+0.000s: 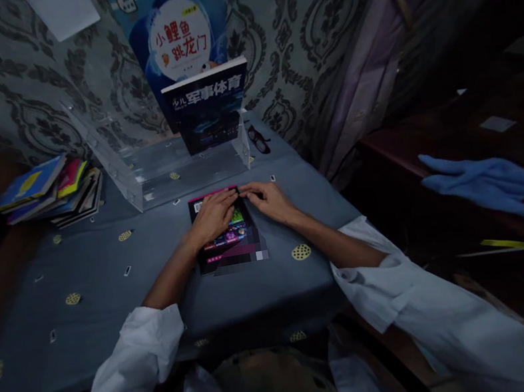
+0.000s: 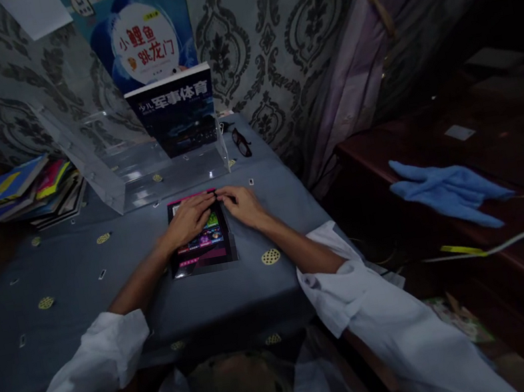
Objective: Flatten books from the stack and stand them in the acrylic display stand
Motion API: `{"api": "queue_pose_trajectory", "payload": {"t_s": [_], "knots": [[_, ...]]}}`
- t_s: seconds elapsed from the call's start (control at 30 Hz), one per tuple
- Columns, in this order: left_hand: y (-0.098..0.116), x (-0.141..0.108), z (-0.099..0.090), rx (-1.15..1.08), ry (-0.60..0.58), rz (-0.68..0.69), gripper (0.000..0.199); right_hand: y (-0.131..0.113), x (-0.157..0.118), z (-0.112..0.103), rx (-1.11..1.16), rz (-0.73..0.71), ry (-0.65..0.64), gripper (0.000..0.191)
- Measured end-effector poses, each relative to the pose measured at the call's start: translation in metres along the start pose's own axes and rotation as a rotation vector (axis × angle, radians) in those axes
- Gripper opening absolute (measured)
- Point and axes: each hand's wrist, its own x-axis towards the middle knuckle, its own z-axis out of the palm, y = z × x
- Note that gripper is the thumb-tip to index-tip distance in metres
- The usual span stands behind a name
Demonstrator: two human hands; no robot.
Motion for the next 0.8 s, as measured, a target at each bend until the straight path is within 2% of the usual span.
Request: {"api": "queue_pose_trajectory", "payload": {"t_s": [0.17, 0.8], "knots": [[0.007, -0.008, -0.001, -0.025, -0.006, 0.04, 0.041, 0.002, 0.001, 0.002, 0.014, 0.005, 0.011, 0.031], [0.05, -0.041, -0.017, -0.073, -0.16, 0.076, 0.041, 0.002, 0.001, 0.001, 0.02, -0.021, 0.011, 0.031]]}}
